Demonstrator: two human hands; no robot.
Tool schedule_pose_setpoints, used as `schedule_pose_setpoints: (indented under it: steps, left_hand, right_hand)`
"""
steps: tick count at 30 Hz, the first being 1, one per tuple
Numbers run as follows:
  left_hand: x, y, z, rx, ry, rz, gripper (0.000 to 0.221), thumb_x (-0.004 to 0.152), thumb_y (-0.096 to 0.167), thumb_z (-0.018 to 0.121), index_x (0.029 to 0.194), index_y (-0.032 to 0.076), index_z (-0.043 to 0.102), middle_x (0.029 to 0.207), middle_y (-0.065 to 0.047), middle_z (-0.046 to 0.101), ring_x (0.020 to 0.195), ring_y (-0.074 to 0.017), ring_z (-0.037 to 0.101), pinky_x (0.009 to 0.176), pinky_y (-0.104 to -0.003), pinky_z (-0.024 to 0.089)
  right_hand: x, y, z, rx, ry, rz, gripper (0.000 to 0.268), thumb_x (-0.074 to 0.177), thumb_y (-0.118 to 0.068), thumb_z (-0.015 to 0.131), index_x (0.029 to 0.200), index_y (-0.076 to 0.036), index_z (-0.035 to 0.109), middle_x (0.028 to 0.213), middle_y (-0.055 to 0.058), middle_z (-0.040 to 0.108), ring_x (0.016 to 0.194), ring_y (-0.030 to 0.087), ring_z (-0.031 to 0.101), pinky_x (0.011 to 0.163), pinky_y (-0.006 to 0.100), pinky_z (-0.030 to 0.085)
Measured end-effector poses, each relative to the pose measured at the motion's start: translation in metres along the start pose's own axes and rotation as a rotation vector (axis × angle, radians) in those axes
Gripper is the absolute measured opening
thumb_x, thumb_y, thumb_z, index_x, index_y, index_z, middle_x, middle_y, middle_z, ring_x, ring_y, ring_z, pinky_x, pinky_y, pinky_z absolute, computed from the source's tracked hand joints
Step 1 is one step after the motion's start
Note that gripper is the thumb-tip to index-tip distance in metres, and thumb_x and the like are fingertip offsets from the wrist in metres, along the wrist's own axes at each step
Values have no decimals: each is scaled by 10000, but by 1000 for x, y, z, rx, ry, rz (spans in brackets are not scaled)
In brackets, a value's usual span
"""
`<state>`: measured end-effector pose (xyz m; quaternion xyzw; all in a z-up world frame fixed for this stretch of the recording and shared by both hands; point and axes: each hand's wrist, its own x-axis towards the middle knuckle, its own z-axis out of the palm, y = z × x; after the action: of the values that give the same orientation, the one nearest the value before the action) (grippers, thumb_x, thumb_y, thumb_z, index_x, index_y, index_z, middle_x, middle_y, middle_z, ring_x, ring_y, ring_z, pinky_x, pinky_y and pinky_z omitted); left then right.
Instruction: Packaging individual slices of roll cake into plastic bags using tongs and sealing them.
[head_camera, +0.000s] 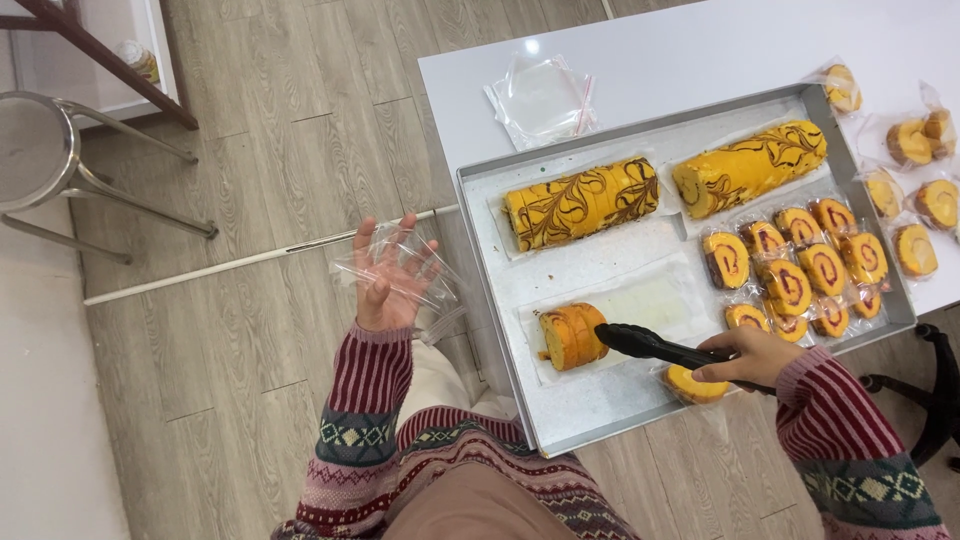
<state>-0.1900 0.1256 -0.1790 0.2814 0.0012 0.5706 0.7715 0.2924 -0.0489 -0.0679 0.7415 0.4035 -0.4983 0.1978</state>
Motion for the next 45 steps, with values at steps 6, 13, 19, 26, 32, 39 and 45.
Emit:
schedule_pose_setpoints:
  steps: [6,13,19,26,32,39,45]
  left_hand:
    - [-1,2,1,-21,-24,9,780,936,223,797,1562,291,337,1644,-223,303,1338,-422,526,1090,-566,498]
    - [-7,8,-1,13,3,22,759,942,243,790,1556,300,348,1641,-217,304,1339,-413,524,1090,-559,493]
    - [-10,13,-4,5,12,27,760,942,242,792,1556,304,349,1637,-214,309,1339,-413,523,1097,-563,486]
    - [-9,11,-3,4,3,33,744,950,234,781,1556,302,355,1638,-215,312,1342,-418,519,1111,-577,468]
    - [-5,4,-1,-29,201,47,855,784,273,848,1507,335,396,1586,-235,349,1242,-441,602,1033,-570,539]
    - [-2,-17,16,-151,255,-26,825,810,320,839,1503,365,393,1588,-202,361,1261,-421,596,987,-553,571]
    - [28,-33,68,-411,545,-174,667,627,274,943,1235,301,670,1276,-141,651,1105,-307,625,817,-469,591]
  right_hand:
    - [6,6,-5,-30,18,-17,498,795,-439,821,1211,-168,859,699,33,704,575,141,550,514,265,381]
    - [6,5,-13,220,-75,11,465,834,-264,829,1229,-18,839,596,104,611,446,173,502,396,275,392]
    - [15,3,-20,241,-108,36,523,832,-266,832,1282,1,806,597,112,598,441,178,480,398,282,383]
    - [38,-3,-26,205,-179,-41,523,830,-249,832,1269,33,812,569,116,578,435,181,479,394,284,385]
    - [85,14,-26,344,-196,-206,434,770,-33,895,1152,143,791,643,246,686,344,276,593,284,346,474]
    - [78,12,-36,331,-224,-229,315,793,-29,873,1052,144,823,618,234,675,363,270,586,307,348,459]
    - [34,53,-50,402,-78,-156,569,778,-172,822,1302,49,797,750,205,740,585,285,636,557,370,521]
